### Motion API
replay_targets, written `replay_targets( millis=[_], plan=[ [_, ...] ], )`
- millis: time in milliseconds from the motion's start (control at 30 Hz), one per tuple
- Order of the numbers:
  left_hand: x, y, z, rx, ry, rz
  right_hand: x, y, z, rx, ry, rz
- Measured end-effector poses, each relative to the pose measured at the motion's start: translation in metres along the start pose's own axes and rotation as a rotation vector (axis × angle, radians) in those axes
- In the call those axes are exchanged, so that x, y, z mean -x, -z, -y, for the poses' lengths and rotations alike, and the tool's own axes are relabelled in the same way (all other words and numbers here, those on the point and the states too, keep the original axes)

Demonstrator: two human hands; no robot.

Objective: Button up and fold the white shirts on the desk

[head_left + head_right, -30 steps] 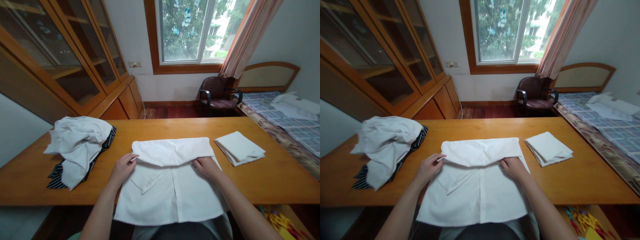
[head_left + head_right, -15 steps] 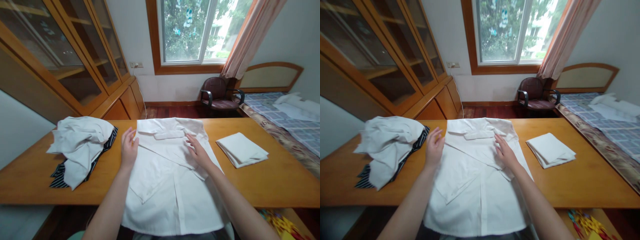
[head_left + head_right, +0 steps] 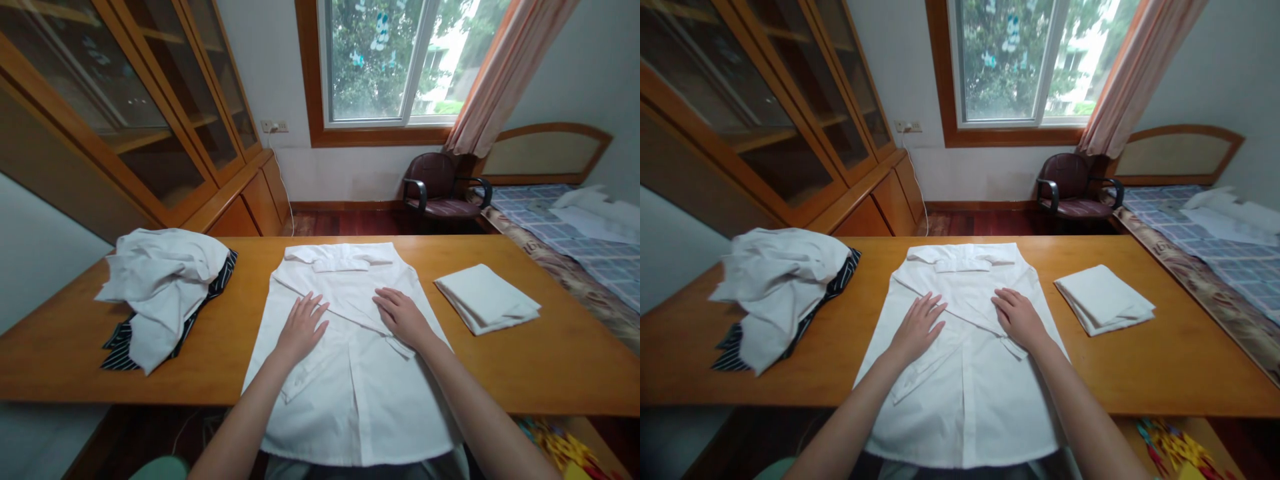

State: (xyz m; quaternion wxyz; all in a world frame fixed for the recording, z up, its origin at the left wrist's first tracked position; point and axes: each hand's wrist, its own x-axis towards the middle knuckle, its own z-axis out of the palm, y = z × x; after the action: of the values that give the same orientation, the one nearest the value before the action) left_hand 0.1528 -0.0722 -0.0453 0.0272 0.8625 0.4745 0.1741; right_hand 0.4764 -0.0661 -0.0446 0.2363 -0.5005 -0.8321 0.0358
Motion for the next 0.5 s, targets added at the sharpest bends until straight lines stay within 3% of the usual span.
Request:
replay_targets(
  millis=[200,500],
  plan=[
    [0.013,0.005,-0.015,-0.032,0.014,0.019,0.014,0.009,0.011,0.040,0.000,0.035],
    [0.038,0.013,-0.036,-0.049,-0.036,0.002,0.045,0.023,0.024,0.034,0.123,0.062]
  ],
)
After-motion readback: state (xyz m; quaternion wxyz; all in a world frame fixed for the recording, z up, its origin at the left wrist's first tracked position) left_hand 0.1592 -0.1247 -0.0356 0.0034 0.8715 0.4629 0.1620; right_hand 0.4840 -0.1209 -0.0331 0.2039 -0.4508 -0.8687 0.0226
